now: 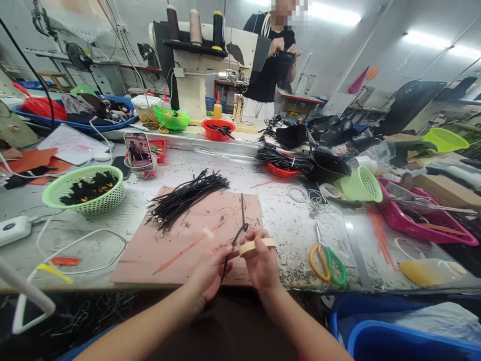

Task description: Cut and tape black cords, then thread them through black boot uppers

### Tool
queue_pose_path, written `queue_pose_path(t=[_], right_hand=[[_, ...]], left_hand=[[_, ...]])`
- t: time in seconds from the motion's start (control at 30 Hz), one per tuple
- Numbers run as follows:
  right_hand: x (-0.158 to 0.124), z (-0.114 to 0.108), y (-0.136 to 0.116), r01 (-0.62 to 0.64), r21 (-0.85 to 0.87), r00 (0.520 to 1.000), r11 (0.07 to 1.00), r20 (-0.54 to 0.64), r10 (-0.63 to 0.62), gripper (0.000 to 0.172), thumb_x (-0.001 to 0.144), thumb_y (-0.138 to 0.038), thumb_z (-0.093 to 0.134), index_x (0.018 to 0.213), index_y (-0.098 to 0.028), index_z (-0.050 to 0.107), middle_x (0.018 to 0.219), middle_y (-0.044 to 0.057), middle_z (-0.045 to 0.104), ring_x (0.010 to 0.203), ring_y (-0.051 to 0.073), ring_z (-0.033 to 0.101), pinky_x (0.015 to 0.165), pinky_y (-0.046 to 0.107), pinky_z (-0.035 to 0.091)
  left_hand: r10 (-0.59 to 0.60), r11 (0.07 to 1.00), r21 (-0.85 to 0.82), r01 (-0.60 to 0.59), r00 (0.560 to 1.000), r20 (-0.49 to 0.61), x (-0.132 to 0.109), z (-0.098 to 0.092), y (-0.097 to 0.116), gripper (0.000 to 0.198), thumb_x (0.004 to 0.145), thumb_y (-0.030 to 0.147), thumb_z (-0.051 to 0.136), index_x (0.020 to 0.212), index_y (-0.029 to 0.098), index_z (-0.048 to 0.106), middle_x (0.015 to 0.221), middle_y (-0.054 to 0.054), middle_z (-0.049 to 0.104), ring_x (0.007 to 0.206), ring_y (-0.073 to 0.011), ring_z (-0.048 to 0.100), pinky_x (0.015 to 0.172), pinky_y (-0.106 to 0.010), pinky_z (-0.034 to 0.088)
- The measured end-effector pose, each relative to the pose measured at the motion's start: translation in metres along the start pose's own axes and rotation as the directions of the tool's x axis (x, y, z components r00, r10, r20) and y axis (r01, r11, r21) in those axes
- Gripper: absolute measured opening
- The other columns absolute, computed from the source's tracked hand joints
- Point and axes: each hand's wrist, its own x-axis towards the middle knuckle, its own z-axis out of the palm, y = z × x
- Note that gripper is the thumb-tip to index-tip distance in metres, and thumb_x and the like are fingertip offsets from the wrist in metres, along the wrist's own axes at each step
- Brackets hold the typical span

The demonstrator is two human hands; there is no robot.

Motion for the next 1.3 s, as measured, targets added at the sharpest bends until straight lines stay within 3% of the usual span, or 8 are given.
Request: queue_pose_path(t=[0.47, 0.63, 0.7, 0.8, 0.97, 1.03, 1.17, 1.3], right_hand=[[-0.001, 0.009, -0.004, 0.009, 0.004, 0.998, 1.0, -0.069, -0.009, 0.025, 0.07, -0.036, 0.065, 0.067, -0.022, 0.044, 0.073, -0.003, 0.05, 0.064, 0.01, 0.049, 0.06, 0.024, 0.043], [-0.002, -0.005, 0.0, 0.068, -0.177, 0.995, 0.982, 0.085, -0.053, 0.027, 0.065, -0.037, 0.069, 0.076, -0.024, 0.048, 0.08, -0.002, 0.051, 0.07, 0.013, 0.051, 0.06, 0.024, 0.043], [-0.001, -0.015, 0.001, 0.128, -0.4, 0.982, 0.908, 0.178, -0.06, 0.023, 0.067, -0.031, 0.068, 0.078, -0.024, 0.049, 0.076, -0.002, 0.051, 0.067, 0.013, 0.05, 0.058, 0.024, 0.042], [-0.002, -0.027, -0.003, 0.264, -0.673, 0.952, 0.69, 0.299, -0.073, 0.008, 0.076, -0.024, 0.058, 0.08, -0.022, 0.051, 0.075, 0.0, 0.054, 0.067, 0.014, 0.052, 0.061, 0.026, 0.043], [-0.001, -0.029, -0.019, 0.46, -0.808, 0.877, 0.368, 0.478, -0.046, 0.007, 0.072, -0.022, 0.055, 0.078, -0.02, 0.058, 0.069, 0.002, 0.058, 0.063, 0.016, 0.054, 0.057, 0.027, 0.044], [0.0, -0.026, -0.027, 0.469, -0.828, 0.873, 0.307, 0.488, -0.017, 0.002, 0.072, -0.021, 0.057, 0.072, -0.02, 0.059, 0.065, 0.001, 0.058, 0.06, 0.015, 0.054, 0.055, 0.026, 0.043], [0.001, -0.021, -0.035, 0.421, -0.822, 0.901, 0.383, 0.427, -0.074, 0.011, 0.075, -0.019, 0.054, 0.067, -0.02, 0.061, 0.066, 0.002, 0.063, 0.063, 0.015, 0.058, 0.061, 0.027, 0.047], [-0.003, -0.016, -0.028, 0.198, -0.815, 0.98, 0.545, 0.159, -0.118, 0.01, 0.068, -0.028, 0.063, 0.062, -0.02, 0.063, 0.06, 0.001, 0.062, 0.056, 0.015, 0.056, 0.054, 0.026, 0.046]], left_hand=[[0.024, 1.0, 0.007, -0.025, 0.996, 0.08, 0.003, -0.005, -0.017, 0.021, 0.047, 0.024, 0.077, 0.056, 0.015, 0.06, 0.061, 0.002, 0.059, 0.062, -0.0091, 0.051, 0.06, -0.02, 0.035], [0.084, 0.996, -0.019, -0.083, 0.994, 0.071, 0.003, -0.005, -0.015, 0.019, 0.046, 0.022, 0.076, 0.052, 0.014, 0.059, 0.053, 0.002, 0.057, 0.056, -0.0082, 0.047, 0.056, -0.02, 0.034], [0.089, 0.996, -0.033, -0.087, 0.992, 0.087, 0.0, -0.006, -0.012, 0.02, 0.046, 0.022, 0.076, 0.051, 0.015, 0.058, 0.052, 0.003, 0.057, 0.055, -0.0082, 0.047, 0.057, -0.021, 0.035], [0.074, 0.997, -0.034, -0.07, 0.989, 0.127, -0.005, -0.008, -0.007, 0.022, 0.045, 0.023, 0.077, 0.05, 0.015, 0.057, 0.051, 0.002, 0.057, 0.054, -0.0087, 0.048, 0.059, -0.022, 0.036], [0.048, 0.999, -0.001, -0.048, 0.984, 0.171, -0.011, -0.01, -0.004, 0.024, 0.042, 0.023, 0.079, 0.049, 0.013, 0.058, 0.048, 0.001, 0.056, 0.051, -0.0082, 0.047, 0.055, -0.021, 0.035], [0.049, 0.999, 0.002, -0.051, 0.984, 0.17, -0.01, -0.01, -0.005, 0.024, 0.042, 0.022, 0.08, 0.049, 0.013, 0.058, 0.048, 0.0, 0.056, 0.052, -0.0083, 0.048, 0.056, -0.021, 0.036], [0.063, 0.998, -0.03, -0.06, 0.992, 0.113, -0.007, -0.01, -0.005, 0.024, 0.044, 0.022, 0.08, 0.053, 0.014, 0.058, 0.056, 0.001, 0.059, 0.058, -0.009, 0.052, 0.059, -0.021, 0.039], [0.107, 0.992, -0.065, -0.104, 0.993, 0.046, -0.003, -0.01, -0.005, 0.023, 0.048, 0.022, 0.079, 0.059, 0.016, 0.059, 0.061, 0.004, 0.058, 0.067, -0.0086, 0.054, 0.061, -0.018, 0.04]])
